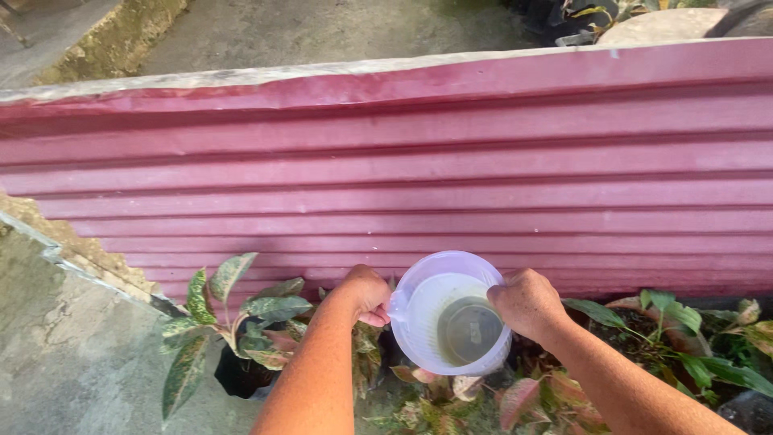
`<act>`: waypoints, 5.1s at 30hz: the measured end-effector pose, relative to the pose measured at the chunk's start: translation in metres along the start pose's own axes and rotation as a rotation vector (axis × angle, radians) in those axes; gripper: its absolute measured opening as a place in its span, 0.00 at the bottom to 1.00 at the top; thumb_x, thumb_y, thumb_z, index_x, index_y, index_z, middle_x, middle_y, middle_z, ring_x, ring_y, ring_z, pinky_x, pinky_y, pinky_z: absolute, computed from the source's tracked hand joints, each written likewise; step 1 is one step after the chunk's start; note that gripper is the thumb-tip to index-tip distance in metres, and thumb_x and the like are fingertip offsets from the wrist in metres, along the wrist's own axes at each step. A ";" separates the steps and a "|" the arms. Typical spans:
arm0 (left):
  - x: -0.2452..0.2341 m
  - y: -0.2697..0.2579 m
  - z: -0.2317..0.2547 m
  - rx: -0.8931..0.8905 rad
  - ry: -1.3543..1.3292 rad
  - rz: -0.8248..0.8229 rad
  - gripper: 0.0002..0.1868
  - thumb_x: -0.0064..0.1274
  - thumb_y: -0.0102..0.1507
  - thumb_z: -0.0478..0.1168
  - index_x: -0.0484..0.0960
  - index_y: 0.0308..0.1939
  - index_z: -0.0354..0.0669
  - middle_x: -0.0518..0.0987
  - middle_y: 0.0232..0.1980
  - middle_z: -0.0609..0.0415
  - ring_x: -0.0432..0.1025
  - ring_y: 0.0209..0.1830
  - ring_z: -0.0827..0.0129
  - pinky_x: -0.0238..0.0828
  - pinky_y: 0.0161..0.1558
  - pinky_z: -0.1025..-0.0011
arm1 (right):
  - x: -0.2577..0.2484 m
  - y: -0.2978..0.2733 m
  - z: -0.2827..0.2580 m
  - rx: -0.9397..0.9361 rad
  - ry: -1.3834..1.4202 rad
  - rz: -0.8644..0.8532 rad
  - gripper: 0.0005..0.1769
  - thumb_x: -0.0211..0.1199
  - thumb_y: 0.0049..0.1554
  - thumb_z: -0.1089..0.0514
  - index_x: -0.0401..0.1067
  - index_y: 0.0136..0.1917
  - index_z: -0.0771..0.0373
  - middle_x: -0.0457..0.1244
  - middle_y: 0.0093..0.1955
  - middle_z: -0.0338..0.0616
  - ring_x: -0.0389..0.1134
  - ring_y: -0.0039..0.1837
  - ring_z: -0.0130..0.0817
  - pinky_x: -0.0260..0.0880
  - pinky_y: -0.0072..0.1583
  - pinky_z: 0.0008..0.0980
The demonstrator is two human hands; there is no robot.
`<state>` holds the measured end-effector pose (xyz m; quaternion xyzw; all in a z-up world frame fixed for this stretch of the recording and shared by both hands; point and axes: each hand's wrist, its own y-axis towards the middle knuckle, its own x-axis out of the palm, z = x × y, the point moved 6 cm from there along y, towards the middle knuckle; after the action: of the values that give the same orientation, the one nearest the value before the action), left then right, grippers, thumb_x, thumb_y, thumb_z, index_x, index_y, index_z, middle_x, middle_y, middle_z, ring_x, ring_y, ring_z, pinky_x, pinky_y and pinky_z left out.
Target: The person scoops water from a large blue barrel using a plastic pitcher and pours the water into several potted plants near a red corrugated wall.
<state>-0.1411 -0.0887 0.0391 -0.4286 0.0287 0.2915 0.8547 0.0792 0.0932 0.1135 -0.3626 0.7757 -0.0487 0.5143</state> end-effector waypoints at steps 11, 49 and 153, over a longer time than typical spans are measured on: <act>-0.092 0.001 -0.034 -0.019 -0.070 0.016 0.12 0.57 0.55 0.22 0.83 0.44 0.27 0.84 0.39 0.37 0.82 0.36 0.53 0.86 0.42 0.55 | 0.056 0.002 -0.094 -0.094 -0.180 -0.049 0.18 0.55 0.58 0.53 0.83 0.48 0.63 0.74 0.44 0.49 0.77 0.48 0.37 0.77 0.58 0.42; -0.090 0.040 -0.040 -0.051 0.144 -0.008 0.12 0.60 0.61 0.28 0.84 0.47 0.39 0.85 0.49 0.43 0.82 0.42 0.65 0.85 0.44 0.69 | 0.054 0.005 -0.130 0.081 -0.312 -0.026 0.21 0.55 0.54 0.54 0.82 0.56 0.53 0.75 0.50 0.46 0.77 0.56 0.38 0.73 0.63 0.43; -0.124 0.041 -0.047 -0.034 -0.080 0.033 0.12 0.58 0.62 0.29 0.83 0.49 0.29 0.84 0.47 0.33 0.83 0.41 0.52 0.87 0.42 0.55 | 0.055 0.012 -0.182 -0.036 -0.373 -0.094 0.22 0.53 0.55 0.56 0.83 0.57 0.54 0.74 0.53 0.46 0.75 0.58 0.39 0.71 0.66 0.47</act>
<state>-0.2554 -0.1639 0.0171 -0.4304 -0.0032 0.3230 0.8429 -0.0900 0.0137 0.1511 -0.4101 0.6498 0.0094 0.6399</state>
